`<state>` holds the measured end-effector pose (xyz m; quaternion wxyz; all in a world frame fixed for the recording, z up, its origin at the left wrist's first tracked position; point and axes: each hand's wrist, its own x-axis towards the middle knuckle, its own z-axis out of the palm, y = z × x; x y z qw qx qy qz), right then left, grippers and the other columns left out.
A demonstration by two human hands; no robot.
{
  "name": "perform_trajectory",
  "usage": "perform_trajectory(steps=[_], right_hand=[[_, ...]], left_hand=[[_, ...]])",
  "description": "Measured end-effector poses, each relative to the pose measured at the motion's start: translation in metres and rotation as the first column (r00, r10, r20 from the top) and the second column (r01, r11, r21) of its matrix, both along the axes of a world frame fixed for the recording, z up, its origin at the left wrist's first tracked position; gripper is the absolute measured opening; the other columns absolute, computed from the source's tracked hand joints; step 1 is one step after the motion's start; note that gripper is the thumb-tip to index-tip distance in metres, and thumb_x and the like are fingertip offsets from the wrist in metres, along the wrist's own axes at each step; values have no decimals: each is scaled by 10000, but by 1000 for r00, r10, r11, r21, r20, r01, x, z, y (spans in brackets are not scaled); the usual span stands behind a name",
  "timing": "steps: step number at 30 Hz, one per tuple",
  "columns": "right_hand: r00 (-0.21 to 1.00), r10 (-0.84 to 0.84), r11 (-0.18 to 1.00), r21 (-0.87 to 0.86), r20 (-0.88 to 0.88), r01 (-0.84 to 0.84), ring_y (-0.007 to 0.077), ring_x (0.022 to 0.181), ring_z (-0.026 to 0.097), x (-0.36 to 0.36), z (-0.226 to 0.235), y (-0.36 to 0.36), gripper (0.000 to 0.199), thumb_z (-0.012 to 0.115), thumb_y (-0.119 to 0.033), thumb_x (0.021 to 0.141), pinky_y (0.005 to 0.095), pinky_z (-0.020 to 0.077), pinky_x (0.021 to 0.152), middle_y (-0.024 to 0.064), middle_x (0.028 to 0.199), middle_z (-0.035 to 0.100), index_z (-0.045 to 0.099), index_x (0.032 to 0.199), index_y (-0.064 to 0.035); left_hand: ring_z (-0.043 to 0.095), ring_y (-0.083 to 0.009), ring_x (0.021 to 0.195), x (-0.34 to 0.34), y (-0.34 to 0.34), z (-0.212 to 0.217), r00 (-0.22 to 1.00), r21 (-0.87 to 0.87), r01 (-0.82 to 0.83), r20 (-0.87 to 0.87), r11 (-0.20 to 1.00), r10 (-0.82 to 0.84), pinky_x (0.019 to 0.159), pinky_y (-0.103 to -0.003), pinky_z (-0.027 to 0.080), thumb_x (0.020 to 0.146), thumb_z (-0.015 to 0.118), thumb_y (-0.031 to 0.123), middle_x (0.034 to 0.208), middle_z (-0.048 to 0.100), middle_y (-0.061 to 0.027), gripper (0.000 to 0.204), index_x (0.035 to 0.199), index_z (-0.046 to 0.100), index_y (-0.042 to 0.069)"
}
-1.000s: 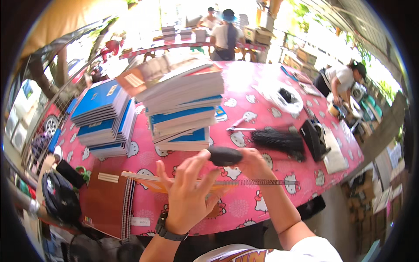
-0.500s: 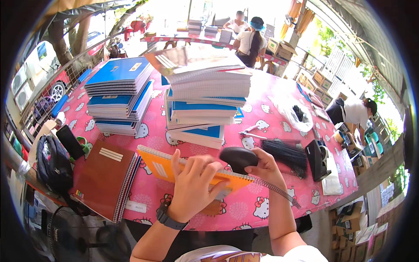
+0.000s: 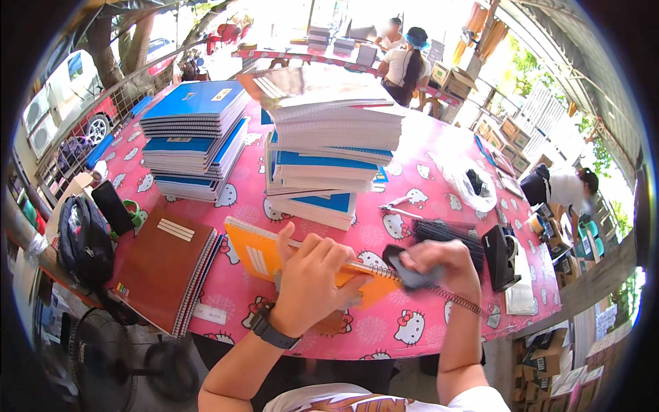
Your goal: The person threads a spiral coil through the holes of a notebook and then crimps the ends of the coil with pliers. They move each finished notebook to a stack and pick up another from a separate pile on the table.
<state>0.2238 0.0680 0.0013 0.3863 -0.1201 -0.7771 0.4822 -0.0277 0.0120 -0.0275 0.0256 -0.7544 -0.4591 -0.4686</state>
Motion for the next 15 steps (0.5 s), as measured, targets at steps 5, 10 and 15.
perform_trajectory(steps=[5, 10, 15], right_hand=[[950, -265, 957, 167, 163, 238, 160, 796, 646, -14, 8, 3, 286, 626, 146, 684, 285, 515, 725, 103, 880, 687, 646, 940, 18], [944, -251, 968, 65, 215, 243, 188, 830, 662, -19, 2, 14, 234, 639, 95, 735, 273, 513, 774, 134, 893, 687, 636, 963, 41], [759, -365, 914, 363, 540, 181, 219, 852, 671, -42, 6, 18, 259, 648, 82, 716, 286, 510, 800, 126, 897, 687, 642, 969, 24]], left_hand=[[536, -164, 825, -10, 2, 2, 1000, 29, -24, 3, 999, 23, 1027, -523, 165, 652, 773, 324, 747, 543, 28, 286, 781, 598, 137], [539, -163, 839, -17, -2, 1, 999, 24, -32, -20, 999, 33, 1053, -558, 111, 643, 778, 326, 756, 556, 34, 282, 772, 618, 132], [544, -174, 837, -34, -3, 0, 993, 48, -119, -2, 992, 119, 1070, -551, 80, 635, 782, 335, 755, 565, 25, 278, 758, 626, 140]])
